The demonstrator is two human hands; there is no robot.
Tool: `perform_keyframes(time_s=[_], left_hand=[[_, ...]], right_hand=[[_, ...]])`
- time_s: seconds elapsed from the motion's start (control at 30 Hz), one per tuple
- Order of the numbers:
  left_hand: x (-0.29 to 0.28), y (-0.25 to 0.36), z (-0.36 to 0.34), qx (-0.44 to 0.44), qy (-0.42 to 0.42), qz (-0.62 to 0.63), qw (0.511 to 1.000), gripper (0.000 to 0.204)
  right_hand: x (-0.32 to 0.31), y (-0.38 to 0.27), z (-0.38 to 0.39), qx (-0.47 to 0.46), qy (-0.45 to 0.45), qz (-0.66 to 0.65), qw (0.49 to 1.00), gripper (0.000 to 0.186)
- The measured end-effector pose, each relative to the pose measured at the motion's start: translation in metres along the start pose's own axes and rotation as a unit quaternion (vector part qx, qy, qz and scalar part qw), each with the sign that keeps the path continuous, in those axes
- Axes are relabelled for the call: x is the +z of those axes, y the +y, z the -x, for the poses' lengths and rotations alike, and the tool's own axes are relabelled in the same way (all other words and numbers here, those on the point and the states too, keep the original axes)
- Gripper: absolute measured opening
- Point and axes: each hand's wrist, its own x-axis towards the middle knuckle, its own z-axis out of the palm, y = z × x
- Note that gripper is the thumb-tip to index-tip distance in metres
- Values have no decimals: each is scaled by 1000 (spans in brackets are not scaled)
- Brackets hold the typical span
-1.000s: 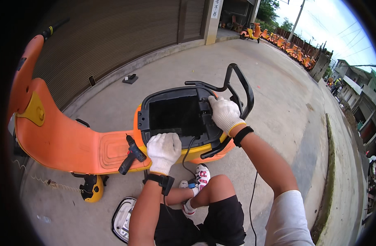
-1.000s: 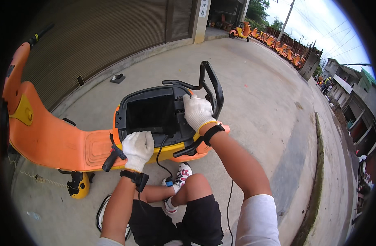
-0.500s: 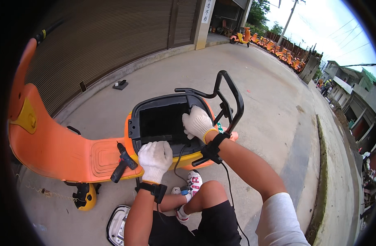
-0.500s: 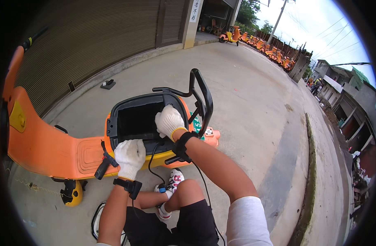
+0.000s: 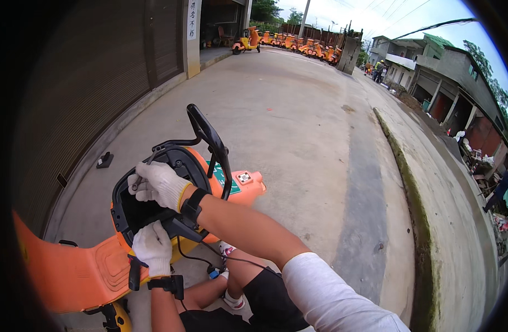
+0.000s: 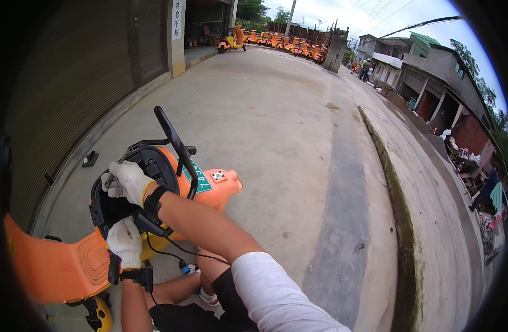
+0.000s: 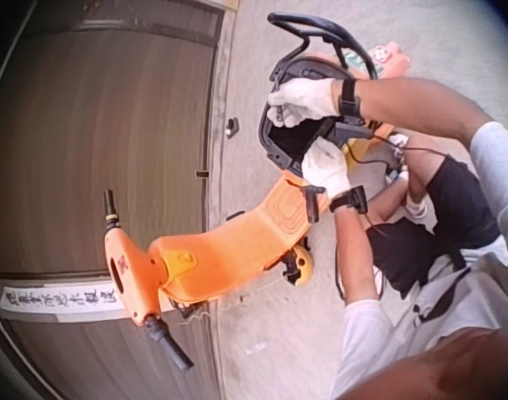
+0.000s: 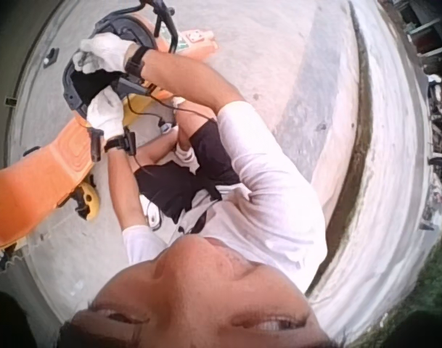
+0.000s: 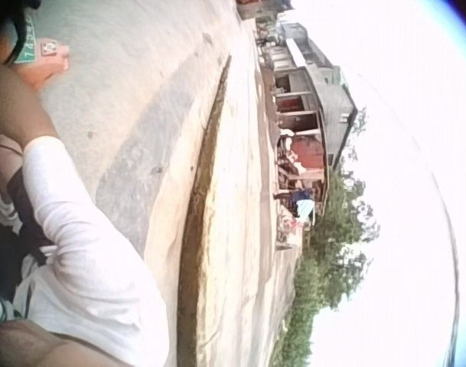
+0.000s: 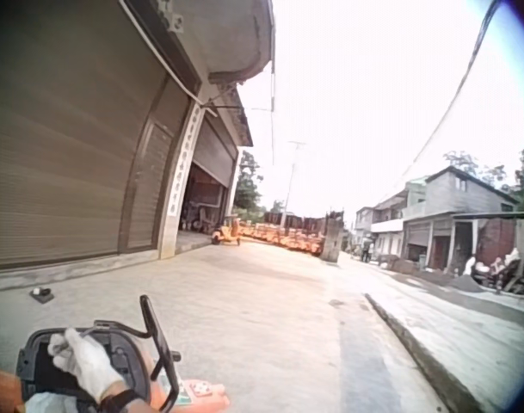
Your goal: Repairing or adjusting internal components and wiring of an electric scooter.
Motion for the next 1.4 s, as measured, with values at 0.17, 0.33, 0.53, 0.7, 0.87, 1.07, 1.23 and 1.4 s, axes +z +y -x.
perform_keyframes(time_s=[0.17, 0.33, 0.53, 0.7, 0.87, 1.07, 1.23, 1.4], left_hand=[[-6, -21, 5, -2, -30, -24, 999, 23], [-13, 11, -9, -40, -61, 24, 997, 21], [-42, 25, -48, -218, -338, 49, 914, 34], [-38, 38, -100, -183, -358, 27, 915, 47], [7, 56, -142, -136, -351, -20, 926, 52], [54, 57, -171, -143, -383, -47, 912, 59], [76, 42, -169, -108, -335, -74, 933, 46], [70, 52, -175, -97, -368, -78, 921, 44]], right_hand=[[12, -15, 78, -101, -90, 347, 928, 28], [-80, 11, 116, -375, -46, 734, 564, 19], [-131, 54, 111, -533, -20, 646, 546, 35], [-124, 66, 105, -576, 10, 580, 577, 35], [-127, 70, 103, -576, 8, 565, 590, 40], [-128, 73, 100, -580, 5, 548, 603, 38], [-127, 71, 100, -583, 7, 527, 618, 34], [-127, 66, 104, -591, 9, 507, 627, 30]])
